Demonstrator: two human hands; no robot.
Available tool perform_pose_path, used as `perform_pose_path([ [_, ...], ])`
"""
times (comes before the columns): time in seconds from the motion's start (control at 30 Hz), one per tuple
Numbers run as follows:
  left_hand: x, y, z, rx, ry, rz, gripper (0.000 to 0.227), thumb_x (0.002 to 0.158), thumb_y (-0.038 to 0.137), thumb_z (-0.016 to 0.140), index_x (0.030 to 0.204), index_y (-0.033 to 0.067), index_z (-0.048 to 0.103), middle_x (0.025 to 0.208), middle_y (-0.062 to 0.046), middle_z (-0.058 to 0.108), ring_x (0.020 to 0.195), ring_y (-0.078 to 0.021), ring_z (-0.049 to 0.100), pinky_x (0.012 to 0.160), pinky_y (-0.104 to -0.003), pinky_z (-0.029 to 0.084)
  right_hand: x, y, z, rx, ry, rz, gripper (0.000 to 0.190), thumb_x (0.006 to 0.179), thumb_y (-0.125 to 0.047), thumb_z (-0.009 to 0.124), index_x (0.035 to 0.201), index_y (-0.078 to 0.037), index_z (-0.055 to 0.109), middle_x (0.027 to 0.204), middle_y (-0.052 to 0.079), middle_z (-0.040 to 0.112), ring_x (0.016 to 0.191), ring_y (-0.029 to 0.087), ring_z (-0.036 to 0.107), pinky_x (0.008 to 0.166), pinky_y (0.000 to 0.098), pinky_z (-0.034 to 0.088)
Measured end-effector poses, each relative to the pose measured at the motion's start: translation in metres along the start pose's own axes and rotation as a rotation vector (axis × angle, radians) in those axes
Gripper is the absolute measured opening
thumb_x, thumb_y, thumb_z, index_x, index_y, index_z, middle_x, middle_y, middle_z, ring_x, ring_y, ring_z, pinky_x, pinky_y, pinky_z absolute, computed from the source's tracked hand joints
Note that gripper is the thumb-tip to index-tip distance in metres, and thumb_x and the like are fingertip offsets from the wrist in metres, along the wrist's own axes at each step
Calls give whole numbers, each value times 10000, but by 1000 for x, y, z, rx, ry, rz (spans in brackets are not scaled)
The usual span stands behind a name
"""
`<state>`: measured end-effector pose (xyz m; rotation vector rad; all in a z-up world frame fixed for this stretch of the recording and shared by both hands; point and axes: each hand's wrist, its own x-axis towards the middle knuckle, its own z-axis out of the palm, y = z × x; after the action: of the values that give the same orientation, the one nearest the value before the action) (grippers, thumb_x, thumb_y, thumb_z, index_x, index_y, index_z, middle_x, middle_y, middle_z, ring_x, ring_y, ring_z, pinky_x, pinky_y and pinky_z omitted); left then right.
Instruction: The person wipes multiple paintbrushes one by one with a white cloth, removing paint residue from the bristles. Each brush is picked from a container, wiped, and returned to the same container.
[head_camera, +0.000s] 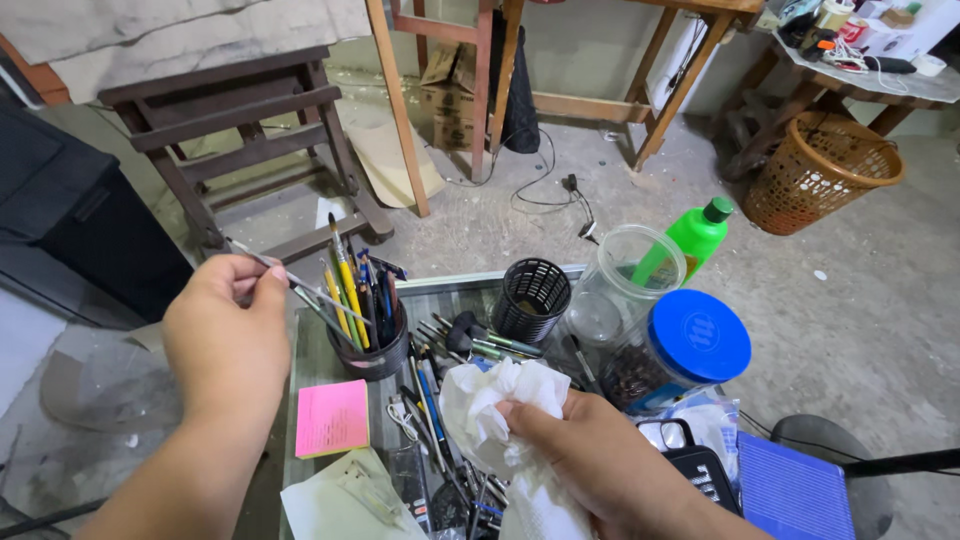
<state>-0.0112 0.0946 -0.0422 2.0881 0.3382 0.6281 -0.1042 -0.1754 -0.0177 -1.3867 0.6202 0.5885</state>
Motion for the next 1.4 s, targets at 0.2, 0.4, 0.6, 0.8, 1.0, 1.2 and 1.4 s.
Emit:
perform_pose_path([
  [0.2,-8,-2,4,79,-28,-26,136,943,192,721,994,67,729,901,-82,764,781,-227,725,702,-368,524,1,-6,14,-25,0,0,355,872,-263,737,1133,-24,762,932,63,807,752,156,720,708,319,582],
  [0.4,-12,-7,7,175,-69,-68,165,931,251,728,998,101,735,946,-59,769,800,-277,721,712,-412,523,5,-5,14,-20,-44,-22,361,879,-271,729,1134,-16,756,933,56,801,752,151,713,707,321,581],
  [0.6,-5,-21,23,245,-133,-106,165,919,274,746,982,121,747,965,-57,765,813,-300,714,721,-426,525,12,1,2,-39,-3,9,361,874,-264,737,1146,-26,751,935,63,804,763,156,720,709,324,586],
  [0.8,4,-39,51,306,-205,-136,159,897,286,757,973,146,757,953,-56,766,838,-285,719,726,-435,542,13,-5,-3,-65,14,53,368,882,-281,720,1152,-33,753,928,49,800,748,146,712,690,317,579],
  [1.0,10,-47,69,345,-235,-213,176,912,325,758,952,155,747,893,-57,753,791,-299,710,693,-450,535,14,-12,-2,-119,94,133,359,900,-314,707,1133,-46,761,889,57,789,679,159,688,624,334,563],
  [1.2,-14,-48,74,216,-76,-171,317,921,410,791,900,103,715,852,-85,734,738,-290,707,677,-440,534,19,-10,-2,-89,83,143,346,898,-305,707,1116,-42,754,885,66,790,681,169,693,632,342,566],
  [1.4,-94,-43,81,273,-231,-326,366,984,449,670,915,93,727,810,-115,732,756,-346,698,685,-470,525,29,-5,-4,-61,70,153,354,906,-309,698,1123,-36,759,900,61,801,708,156,709,655,333,567],
])
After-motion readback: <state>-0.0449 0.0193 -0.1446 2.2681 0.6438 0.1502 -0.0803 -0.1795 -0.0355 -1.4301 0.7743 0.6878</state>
